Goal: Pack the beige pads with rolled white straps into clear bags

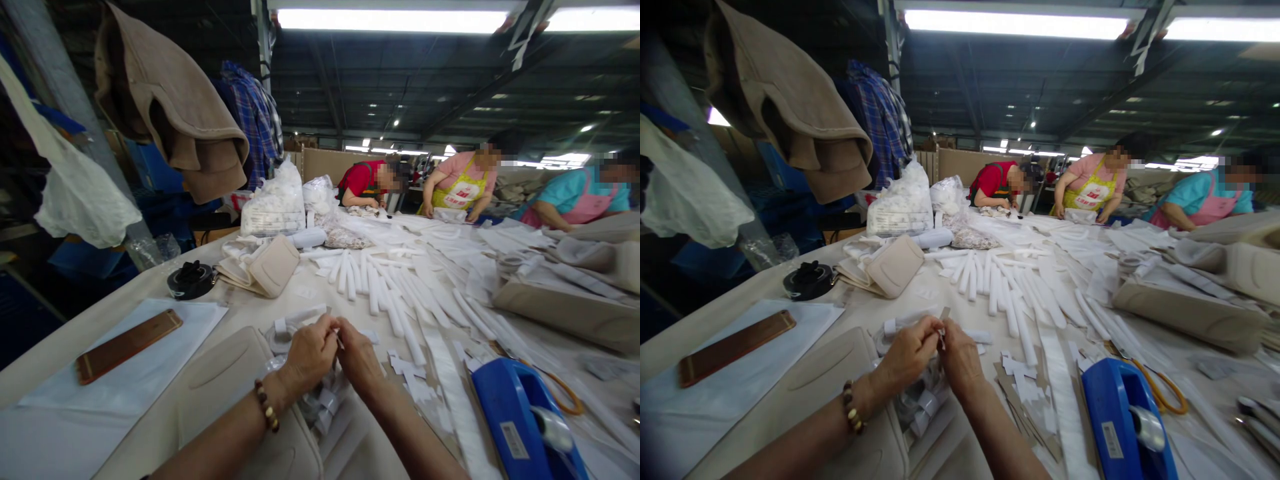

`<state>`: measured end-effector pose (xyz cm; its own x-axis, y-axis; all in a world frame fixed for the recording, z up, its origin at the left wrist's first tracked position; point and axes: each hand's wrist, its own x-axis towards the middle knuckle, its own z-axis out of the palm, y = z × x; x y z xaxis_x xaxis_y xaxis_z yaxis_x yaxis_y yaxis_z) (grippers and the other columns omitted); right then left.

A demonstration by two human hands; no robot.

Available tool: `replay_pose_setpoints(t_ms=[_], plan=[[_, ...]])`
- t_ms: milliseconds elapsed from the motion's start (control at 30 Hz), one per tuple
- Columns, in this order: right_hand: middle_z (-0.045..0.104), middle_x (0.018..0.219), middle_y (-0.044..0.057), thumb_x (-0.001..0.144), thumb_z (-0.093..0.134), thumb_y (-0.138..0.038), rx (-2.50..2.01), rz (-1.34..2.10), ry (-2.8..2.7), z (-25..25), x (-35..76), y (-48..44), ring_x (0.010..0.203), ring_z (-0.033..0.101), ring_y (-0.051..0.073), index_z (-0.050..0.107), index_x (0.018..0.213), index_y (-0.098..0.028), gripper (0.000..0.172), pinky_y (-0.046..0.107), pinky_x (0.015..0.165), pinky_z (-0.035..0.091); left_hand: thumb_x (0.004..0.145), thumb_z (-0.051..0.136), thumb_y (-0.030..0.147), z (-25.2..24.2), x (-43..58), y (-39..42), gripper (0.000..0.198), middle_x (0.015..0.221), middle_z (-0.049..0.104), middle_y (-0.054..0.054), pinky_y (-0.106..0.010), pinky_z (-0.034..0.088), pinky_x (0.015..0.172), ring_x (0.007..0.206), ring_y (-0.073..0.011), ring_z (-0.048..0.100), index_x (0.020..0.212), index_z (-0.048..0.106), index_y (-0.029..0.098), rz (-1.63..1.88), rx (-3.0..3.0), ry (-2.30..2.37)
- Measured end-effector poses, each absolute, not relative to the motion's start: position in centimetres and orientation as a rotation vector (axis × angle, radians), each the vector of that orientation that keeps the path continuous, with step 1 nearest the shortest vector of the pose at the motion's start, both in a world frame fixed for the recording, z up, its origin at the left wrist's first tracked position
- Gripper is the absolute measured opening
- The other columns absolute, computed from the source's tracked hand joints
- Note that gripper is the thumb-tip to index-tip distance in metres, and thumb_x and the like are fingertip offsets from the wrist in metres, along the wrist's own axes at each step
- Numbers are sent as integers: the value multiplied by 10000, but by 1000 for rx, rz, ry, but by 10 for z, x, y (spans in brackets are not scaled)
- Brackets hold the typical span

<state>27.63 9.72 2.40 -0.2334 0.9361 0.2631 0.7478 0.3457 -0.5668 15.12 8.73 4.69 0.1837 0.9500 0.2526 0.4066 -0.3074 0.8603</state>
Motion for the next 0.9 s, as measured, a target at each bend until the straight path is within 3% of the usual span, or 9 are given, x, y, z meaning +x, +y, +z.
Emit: replay_pose_setpoints(t_ms=[133,233,333,433,467,600,667,833,900], plan=[[696,878,37,850,475,-227,-1284,547,-1878,12,286,101,818,638,175,638,916,-208,177,251,741,474,703,493,117,53,145,86,263,964,658,-85,-401,393,937,966,-243,557,922,620,187,1031,2117,1194],[692,775,21,857,496,-355,-1223,633,-1756,6,289,102,660,623,157,657,845,-213,215,247,624,485,680,493,92,50,137,100,446,1182,598,-111,-438,356,1000,1122,-254,495,1112,570,170,1006,2136,1304],[663,707,0,838,526,-414,-1174,694,-1676,3,290,102,574,581,138,662,828,-217,239,236,555,466,665,546,126,40,135,114,370,974,672,-76,-337,459,833,908,-217,597,1028,610,162,876,2073,1396],[628,689,-6,813,557,-433,-1141,716,-1616,-1,291,99,620,574,146,663,804,-230,230,244,593,466,732,558,222,32,141,118,109,725,661,-21,-263,444,667,717,-180,599,769,648,172,773,2039,1415],[624,718,5,804,559,-448,-1133,717,-1592,-2,291,98,655,578,154,669,799,-233,241,253,619,471,752,551,248,30,143,117,125,679,646,-13,-256,428,643,691,-175,589,705,640,174,758,2032,1424],[604,919,69,792,512,-524,-1148,696,-1419,-13,289,97,869,572,202,684,854,-228,348,324,801,465,758,557,265,29,146,111,144,653,628,2,-238,392,629,685,-165,565,666,630,181,738,2003,1463],[602,925,72,784,500,-545,-1182,708,-1299,-20,287,99,905,560,212,663,866,-222,371,345,843,443,738,560,232,30,143,110,109,643,616,9,-234,375,621,677,-161,551,664,624,183,734,1986,1488],[584,641,-10,714,579,-529,-1225,971,-1102,-27,286,104,552,534,153,616,787,-200,339,281,549,416,678,536,156,28,136,108,84,585,549,24,-239,321,581,618,-153,507,609,579,178,741,1933,1535],[581,583,-27,680,623,-509,-1204,1102,-1064,-27,288,103,506,532,143,621,791,-190,338,260,504,387,677,524,166,27,135,107,82,592,550,23,-237,327,580,618,-154,508,619,580,180,756,1918,1512]])
